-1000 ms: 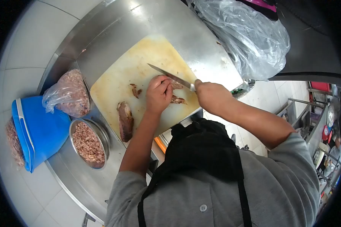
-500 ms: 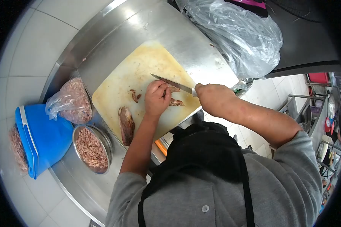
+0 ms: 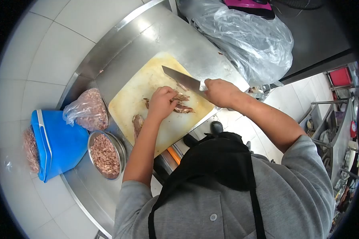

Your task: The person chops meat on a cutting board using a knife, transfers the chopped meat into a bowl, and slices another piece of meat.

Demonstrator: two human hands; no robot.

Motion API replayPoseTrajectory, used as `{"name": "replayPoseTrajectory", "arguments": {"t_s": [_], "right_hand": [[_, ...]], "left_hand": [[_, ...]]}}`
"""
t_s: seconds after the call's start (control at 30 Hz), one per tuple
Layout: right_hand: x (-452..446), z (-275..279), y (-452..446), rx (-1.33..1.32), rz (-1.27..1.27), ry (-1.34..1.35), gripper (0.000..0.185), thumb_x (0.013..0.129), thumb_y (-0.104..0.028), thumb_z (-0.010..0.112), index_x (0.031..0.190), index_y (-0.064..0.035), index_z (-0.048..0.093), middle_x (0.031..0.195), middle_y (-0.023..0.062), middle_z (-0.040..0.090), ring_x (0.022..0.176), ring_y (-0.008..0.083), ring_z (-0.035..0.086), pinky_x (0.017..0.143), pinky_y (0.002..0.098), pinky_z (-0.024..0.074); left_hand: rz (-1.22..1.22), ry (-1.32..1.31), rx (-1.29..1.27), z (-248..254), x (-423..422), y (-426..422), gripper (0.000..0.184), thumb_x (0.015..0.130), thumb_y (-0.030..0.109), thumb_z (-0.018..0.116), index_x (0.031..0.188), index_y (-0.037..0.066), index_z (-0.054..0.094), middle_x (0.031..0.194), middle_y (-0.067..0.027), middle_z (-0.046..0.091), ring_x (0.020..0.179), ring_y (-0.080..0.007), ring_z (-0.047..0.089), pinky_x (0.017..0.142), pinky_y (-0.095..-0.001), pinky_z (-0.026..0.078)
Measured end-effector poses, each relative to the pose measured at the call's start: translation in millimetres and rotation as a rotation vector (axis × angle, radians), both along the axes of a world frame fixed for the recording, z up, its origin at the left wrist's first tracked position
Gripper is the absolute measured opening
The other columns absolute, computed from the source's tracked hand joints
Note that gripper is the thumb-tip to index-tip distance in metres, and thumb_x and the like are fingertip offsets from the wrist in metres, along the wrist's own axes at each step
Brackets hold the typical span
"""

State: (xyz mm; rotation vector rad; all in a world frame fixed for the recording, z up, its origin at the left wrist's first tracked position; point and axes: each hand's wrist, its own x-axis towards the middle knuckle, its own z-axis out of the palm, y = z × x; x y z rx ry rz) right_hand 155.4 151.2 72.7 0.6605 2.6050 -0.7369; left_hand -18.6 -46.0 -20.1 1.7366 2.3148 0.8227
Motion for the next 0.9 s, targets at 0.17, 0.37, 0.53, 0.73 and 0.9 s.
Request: {"name": "replayPoseTrajectory", "arguments": {"t_s": [0.17, 0.37, 0.53, 0.73, 0.9], "right_hand": [[11.6, -5.6, -0.7, -0.043, 0.012, 0.045, 0.033, 0.097, -0.026, 0.058, 0.112, 0.0035, 0.061, 0.106, 0.0258, 0.07, 0.105, 0.0415, 0.066, 0.091, 0.05, 0.0513], [15.0, -2.1, -6.5, -0.056, 0.035, 0.024, 0.032, 0.096, -0.024, 0.056, 0.114, 0.0016, 0.063, 0.111, 0.0247, 0.069, 0.108, 0.0394, 0.066, 0.093, 0.0478, 0.0516], [10.1, -9.0, -12.5, -0.028, 0.14, -0.056, 0.031, 0.095, -0.017, 0.052, 0.117, 0.0004, 0.065, 0.113, 0.0227, 0.07, 0.108, 0.0359, 0.068, 0.093, 0.0465, 0.0529], [9.8, -2.7, -15.1, 0.015, 0.139, -0.068, 0.028, 0.094, -0.012, 0.052, 0.115, 0.0005, 0.065, 0.11, 0.0219, 0.071, 0.105, 0.0369, 0.069, 0.088, 0.0463, 0.0551], [6.9, 0.4, -23.8, 0.041, 0.081, -0.034, 0.027, 0.096, -0.016, 0.054, 0.114, 0.0006, 0.064, 0.109, 0.0223, 0.071, 0.103, 0.0376, 0.069, 0.087, 0.0476, 0.0551]], "left_hand": [[0.02, -0.043, -0.137, -5.4, -8.0, 5.8, 0.021, 0.082, 0.009, 0.071, 0.102, 0.009, 0.075, 0.099, -0.01, 0.066, 0.1, -0.031, 0.063, 0.088, -0.0422, 0.053], [-0.035, -0.05, -0.282, 1.9, -13.9, -3.0, 0.023, 0.081, 0.008, 0.075, 0.104, 0.005, 0.074, 0.099, -0.0125, 0.067, 0.098, -0.0315, 0.064, 0.085, -0.0405, 0.053], [0.179, 0.031, 0.063, -7.0, -2.0, -14.5, 0.017, 0.081, 0.01, 0.076, 0.098, 0.006, 0.075, 0.097, -0.0123, 0.068, 0.096, -0.0315, 0.065, 0.084, -0.0424, 0.053], [0.179, 0.004, 0.197, -36.9, 10.2, -26.7, 0.016, 0.082, 0.01, 0.078, 0.097, 0.005, 0.074, 0.098, -0.0114, 0.068, 0.09, -0.0306, 0.066, 0.076, -0.039, 0.055], [0.129, 0.045, 0.202, -33.6, 16.2, -17.8, 0.019, 0.083, 0.0, 0.072, 0.101, 0.004, 0.075, 0.103, -0.012, 0.068, 0.097, -0.03, 0.065, 0.084, -0.0377, 0.054]]}}
